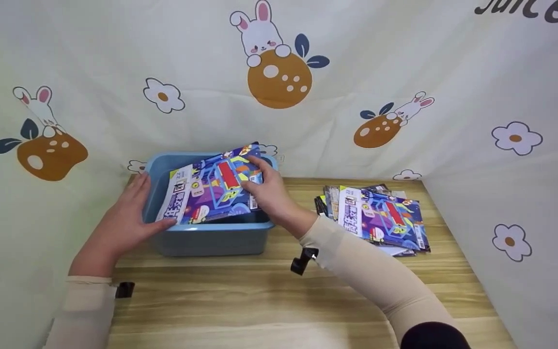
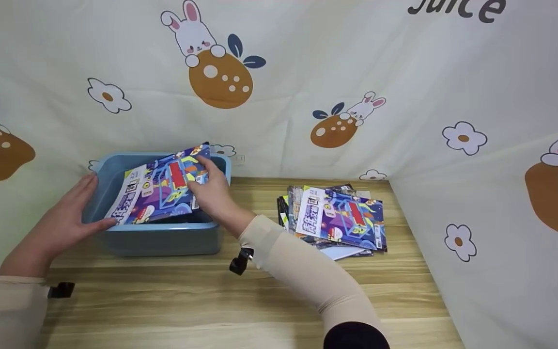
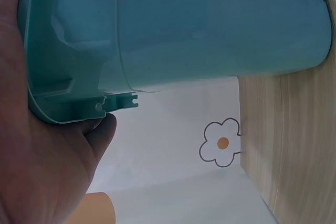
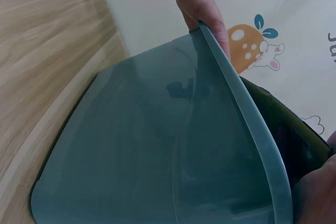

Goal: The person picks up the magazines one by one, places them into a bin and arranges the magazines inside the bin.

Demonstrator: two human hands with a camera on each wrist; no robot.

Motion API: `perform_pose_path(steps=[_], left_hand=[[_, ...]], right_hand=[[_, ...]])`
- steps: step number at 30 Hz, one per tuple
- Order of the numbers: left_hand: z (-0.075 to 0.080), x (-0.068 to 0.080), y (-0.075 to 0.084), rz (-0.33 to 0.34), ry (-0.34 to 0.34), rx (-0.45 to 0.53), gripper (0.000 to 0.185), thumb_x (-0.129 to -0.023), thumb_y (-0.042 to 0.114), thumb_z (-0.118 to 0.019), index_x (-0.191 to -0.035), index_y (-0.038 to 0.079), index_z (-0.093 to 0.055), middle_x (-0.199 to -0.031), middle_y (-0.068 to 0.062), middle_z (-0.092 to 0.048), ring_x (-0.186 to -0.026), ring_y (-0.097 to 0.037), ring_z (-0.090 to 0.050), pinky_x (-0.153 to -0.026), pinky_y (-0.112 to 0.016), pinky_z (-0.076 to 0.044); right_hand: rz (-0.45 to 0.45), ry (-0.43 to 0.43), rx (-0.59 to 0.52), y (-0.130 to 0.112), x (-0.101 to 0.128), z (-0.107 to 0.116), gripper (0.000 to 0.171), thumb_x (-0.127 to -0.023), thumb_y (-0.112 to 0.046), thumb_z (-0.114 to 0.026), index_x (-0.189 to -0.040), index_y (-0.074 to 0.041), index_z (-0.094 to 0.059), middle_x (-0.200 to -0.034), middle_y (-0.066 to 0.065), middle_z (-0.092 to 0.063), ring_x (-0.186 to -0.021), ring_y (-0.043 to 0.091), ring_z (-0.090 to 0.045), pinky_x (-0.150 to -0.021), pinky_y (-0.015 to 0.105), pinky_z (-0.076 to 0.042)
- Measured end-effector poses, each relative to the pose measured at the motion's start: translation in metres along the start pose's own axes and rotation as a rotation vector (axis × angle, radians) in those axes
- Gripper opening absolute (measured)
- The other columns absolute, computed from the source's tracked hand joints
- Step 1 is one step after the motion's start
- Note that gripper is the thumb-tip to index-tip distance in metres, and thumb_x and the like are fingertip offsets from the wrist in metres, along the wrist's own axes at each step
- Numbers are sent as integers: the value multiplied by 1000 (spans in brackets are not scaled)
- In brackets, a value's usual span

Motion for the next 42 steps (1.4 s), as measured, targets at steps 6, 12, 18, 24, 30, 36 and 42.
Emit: perform_pose_path(steps=[6, 12, 18, 24, 30, 36, 42], left_hand=[[1, 1, 0, -6, 7, -3, 131, -90, 78, -74, -178, 10, -5, -186, -18, 0, -168, -50, -4, -112, -84, -33], [2, 1, 1, -20, 12, -14, 131, -90, 78, -73, -178, 9, -5, -185, -19, -1, -168, -50, -5, -113, -84, -33], [3, 2, 1, -25, 17, -8, 130, -91, 76, -74, -178, 8, -6, -185, -18, -1, -168, -50, -5, -113, -84, -32], [4, 2, 2, -39, 23, 1, 130, -91, 78, -73, -178, 8, -6, -186, -17, -1, -169, -49, -4, -114, -85, -29], [3, 2, 1, -37, 21, 2, 130, -91, 78, -73, -178, 9, -5, -186, -17, 0, -168, -50, -5, -113, -85, -30], [3, 2, 0, -33, 22, 3, 132, -90, 79, -74, -178, 8, -6, -185, -19, -2, -168, -50, -6, -114, -85, -30], [4, 2, 2, -42, 24, 10, 131, -91, 78, -73, -177, 5, -7, -185, -19, -3, -169, -49, -6, -117, -84, -27]], right_hand=[[17, 4, 0, 0, -2, -6, 67, -104, -5, -73, -165, -21, -52, -154, 13, -55, -128, 28, -65, -106, 40, -60], [21, 5, 25, 1, -4, -11, 69, -103, -5, -73, -166, -20, -50, -154, 14, -55, -127, 27, -65, -106, 39, -60], [35, -42, 44, 1, -4, -17, 73, -103, -5, -76, -168, -17, -47, -148, 14, -62, -119, 25, -70, -101, 36, -62], [20, -112, 39, 3, -3, -25, 76, -103, -3, -76, -170, -14, -43, -139, 13, -67, -110, 24, -75, -90, 35, -66], [6, -136, 41, 5, -4, -29, 77, -102, -4, -77, -170, -15, -43, -139, 14, -68, -111, 25, -75, -90, 36, -66], [-21, -162, 27, 10, -5, -34, 78, -103, -4, -77, -171, -12, -40, -138, 16, -69, -109, 26, -77, -88, 36, -67], [26, -103, 81, 5, -3, -29, 74, -102, -12, -80, -167, -11, -47, -126, 15, -68, -93, 17, -70, -78, 30, -63]])
Point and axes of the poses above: each hand's wrist, its own x-axis away from the middle knuckle, its own z-axis out of the back of the hand, y = z × x, the point moved 10 cm from there along -x, towards the middle knuckle
